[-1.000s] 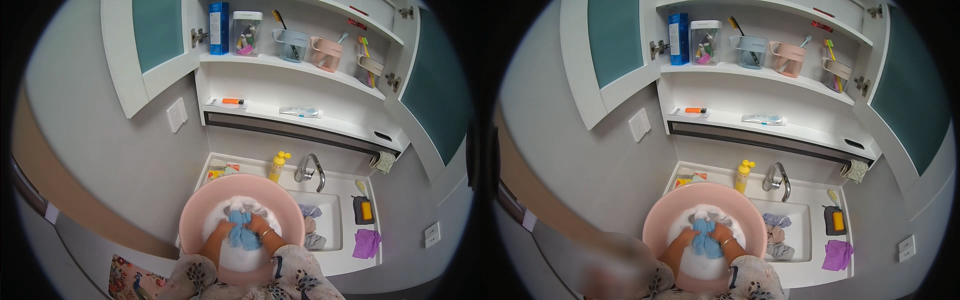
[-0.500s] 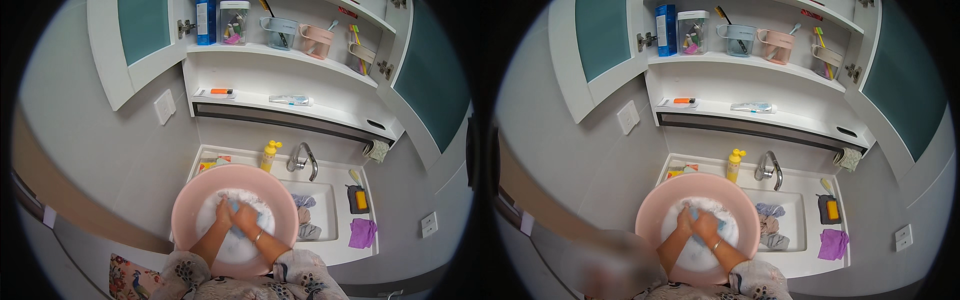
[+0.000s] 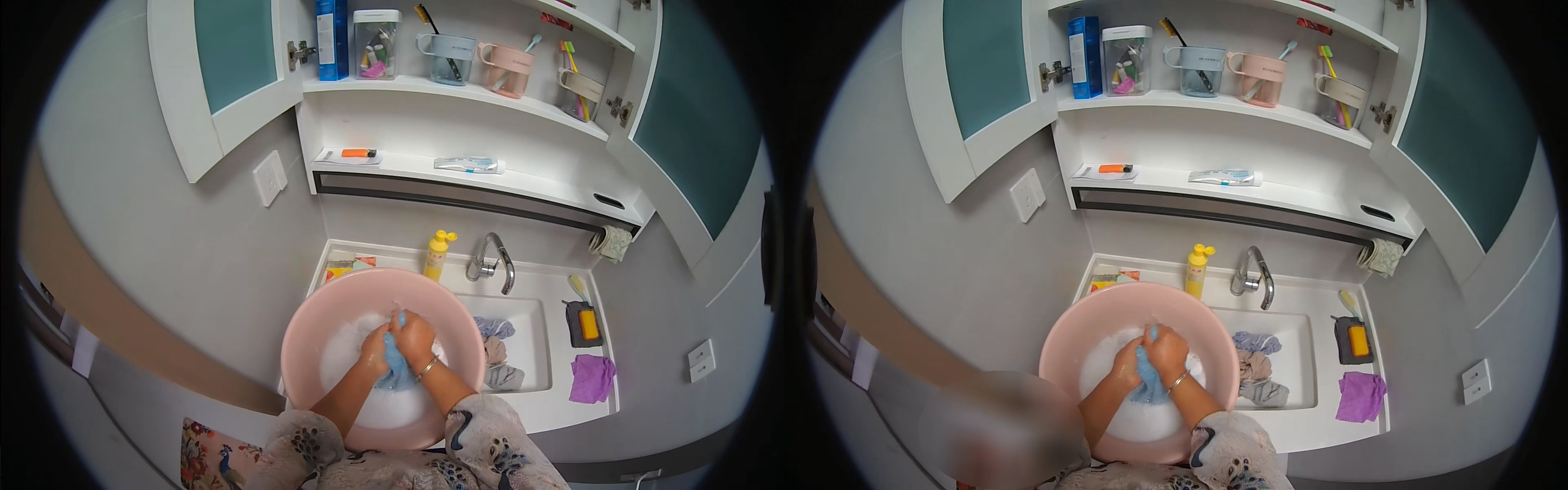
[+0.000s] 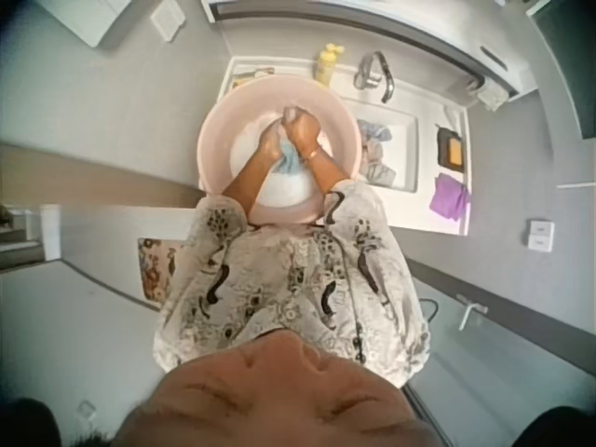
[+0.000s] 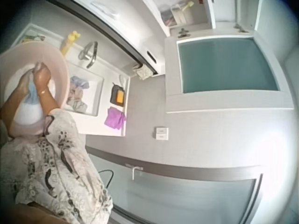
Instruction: The person hand-washes a blue cloth in a pink basin filled with soapy water. They repeatedly submerge, agitate, squeeze, and wring the cloth to clean it.
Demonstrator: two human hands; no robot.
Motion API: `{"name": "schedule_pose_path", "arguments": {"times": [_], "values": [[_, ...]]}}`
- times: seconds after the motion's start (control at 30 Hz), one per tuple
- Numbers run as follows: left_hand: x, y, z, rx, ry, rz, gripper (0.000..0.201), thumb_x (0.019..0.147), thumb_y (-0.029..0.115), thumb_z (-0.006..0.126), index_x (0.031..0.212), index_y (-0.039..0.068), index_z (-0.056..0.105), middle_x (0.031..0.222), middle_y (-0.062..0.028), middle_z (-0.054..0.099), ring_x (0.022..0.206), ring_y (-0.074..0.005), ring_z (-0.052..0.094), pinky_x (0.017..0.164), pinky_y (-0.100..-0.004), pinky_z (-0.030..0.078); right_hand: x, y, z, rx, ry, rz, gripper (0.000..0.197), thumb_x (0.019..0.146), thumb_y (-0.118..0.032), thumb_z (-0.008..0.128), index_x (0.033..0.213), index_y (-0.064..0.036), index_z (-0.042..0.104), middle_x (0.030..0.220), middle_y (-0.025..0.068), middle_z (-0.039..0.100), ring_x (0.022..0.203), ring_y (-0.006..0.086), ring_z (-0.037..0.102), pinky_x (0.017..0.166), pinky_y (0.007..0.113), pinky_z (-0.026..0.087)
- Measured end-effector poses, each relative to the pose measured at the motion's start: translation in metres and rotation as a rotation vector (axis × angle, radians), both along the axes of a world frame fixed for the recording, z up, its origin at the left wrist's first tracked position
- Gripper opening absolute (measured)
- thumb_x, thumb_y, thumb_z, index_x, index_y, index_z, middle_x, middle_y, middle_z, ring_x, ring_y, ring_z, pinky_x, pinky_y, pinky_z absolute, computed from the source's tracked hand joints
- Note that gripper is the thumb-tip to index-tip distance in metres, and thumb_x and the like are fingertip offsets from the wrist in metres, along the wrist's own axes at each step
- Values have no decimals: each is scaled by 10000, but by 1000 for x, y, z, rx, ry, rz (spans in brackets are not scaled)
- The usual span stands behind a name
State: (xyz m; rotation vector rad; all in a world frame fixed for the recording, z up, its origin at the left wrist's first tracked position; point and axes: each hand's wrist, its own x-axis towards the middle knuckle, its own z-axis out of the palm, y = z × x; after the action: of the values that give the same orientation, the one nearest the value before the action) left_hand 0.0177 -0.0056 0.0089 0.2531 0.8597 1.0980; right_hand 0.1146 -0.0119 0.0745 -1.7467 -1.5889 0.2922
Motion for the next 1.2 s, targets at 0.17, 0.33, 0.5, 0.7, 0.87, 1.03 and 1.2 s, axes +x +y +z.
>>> {"name": "schedule_pose_path", "arguments": {"times": [0.17, 0.33, 0.5, 0.7, 0.87, 1.03, 1.2], "values": [[-3, 5, -67, 440, -588, -87, 436, 874, 494, 436, 1019, 100, 555, 1008, -80, 576, 935, -202, 549, 824, -349, 450, -28, -55, 37, 203, -145, 448, 252, 765, -313, 572, 763, -66, 622, 689, 131, 610, 607, 318, 588, 586, 408, 475], [4, -12, 35, -50, 406, -422, 702, 784, 548, 554, 1256, 43, 432, 1159, -126, 541, 1052, -254, 535, 887, -396, 434, 22, 4, 6, -55, -81, 75, 383, 825, -393, 522, 754, -27, 612, 700, 176, 616, 639, 345, 595, 590, 423, 467], [-20, 3, 28, 256, 372, -208, 461, 773, 213, 647, 1150, 15, 472, 1061, -173, 559, 967, -274, 557, 831, -391, 466, 57, 10, -20, 49, 570, 6, 331, 848, -326, 537, 771, -11, 606, 704, 149, 612, 677, 256, 608, 643, 361, 466], [-32, 15, -5, 317, -62, 98, 122, 829, 129, 542, 918, 45, 540, 901, -101, 582, 816, -212, 573, 728, -326, 483, -24, -45, 17, 308, 354, 317, 227, 834, -252, 558, 723, -56, 589, 727, 114, 604, 649, 270, 598, 642, 357, 474], [16, -23, 31, -6, 66, 135, 286, 848, 323, 531, 945, 58, 579, 860, -53, 604, 782, -170, 580, 764, -311, 465, 2, 4, -4, 106, 10, 94, 265, 818, -262, 571, 636, -71, 558, 639, 128, 569, 612, 308, 579, 550, 391, 461], [16, -27, 55, -29, 71, 91, 318, 862, 353, 491, 966, 66, 579, 907, -61, 600, 900, -207, 559, 830, -384, 438, -7, -17, 1, 423, 75, 210, 318, 811, -264, 577, 561, -72, 533, 587, 145, 555, 528, 320, 556, 503, 398, 440], [15, -18, 46, -104, 16, -77, 278, 863, 317, 500, 967, 69, 569, 942, -71, 598, 885, -217, 563, 818, -381, 454, 1, -8, -23, 101, 47, 176, 341, 827, -299, 542, 598, -48, 569, 585, 154, 569, 566, 328, 573, 544, 411, 450]]}}
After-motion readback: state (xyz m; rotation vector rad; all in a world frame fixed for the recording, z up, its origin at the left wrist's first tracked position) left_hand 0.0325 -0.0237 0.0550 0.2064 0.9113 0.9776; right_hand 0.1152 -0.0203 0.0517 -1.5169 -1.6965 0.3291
